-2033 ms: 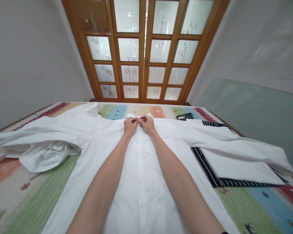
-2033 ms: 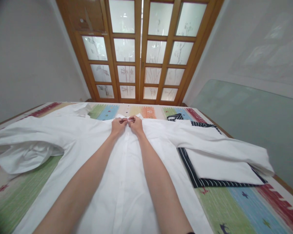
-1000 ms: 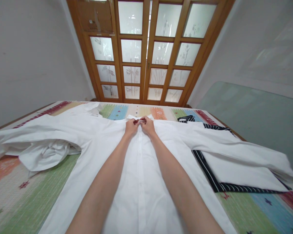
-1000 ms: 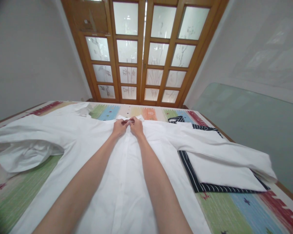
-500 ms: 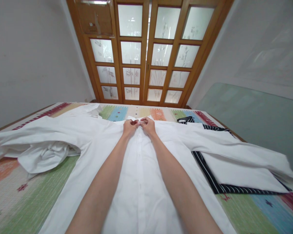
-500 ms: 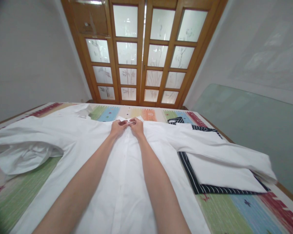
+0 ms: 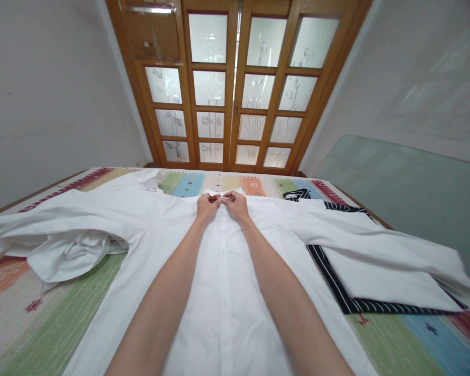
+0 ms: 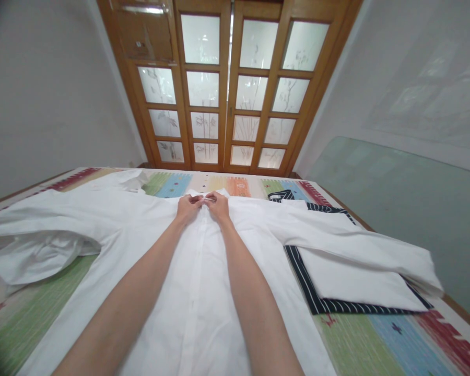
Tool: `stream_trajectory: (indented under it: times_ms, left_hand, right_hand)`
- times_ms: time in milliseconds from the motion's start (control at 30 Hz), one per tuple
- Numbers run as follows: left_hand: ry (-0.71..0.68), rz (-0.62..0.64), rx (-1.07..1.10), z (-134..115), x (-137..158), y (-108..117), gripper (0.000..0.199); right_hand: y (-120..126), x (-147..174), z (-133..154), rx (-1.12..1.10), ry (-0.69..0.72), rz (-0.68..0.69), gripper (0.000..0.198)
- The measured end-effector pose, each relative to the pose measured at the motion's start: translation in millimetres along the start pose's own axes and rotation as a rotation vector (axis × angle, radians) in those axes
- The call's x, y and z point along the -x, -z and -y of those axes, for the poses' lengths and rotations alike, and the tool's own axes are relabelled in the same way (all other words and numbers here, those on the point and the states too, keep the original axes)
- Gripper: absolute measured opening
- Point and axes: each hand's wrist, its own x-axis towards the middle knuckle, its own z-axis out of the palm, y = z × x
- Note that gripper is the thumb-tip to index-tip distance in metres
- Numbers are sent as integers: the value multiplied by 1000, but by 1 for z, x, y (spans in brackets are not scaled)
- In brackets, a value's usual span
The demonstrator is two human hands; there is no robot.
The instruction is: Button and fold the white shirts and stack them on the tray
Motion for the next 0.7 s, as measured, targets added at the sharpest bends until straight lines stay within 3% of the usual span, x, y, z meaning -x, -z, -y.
stream_trajectory:
  times_ms: [167,367,700]
  left_hand:
    - [-63,-46,-114,-1,1,-2,10]
    - [2,-33,-63,-1,-1,-3,9]
    - [-54,-25,-75,-2,0,-2,11]
  right_hand:
    - [0,0,1,27,9,5,9]
    - [-1,-1,0,10,-11,-3,13]
    - [-1,-1,-3,-12,-16,18,16]
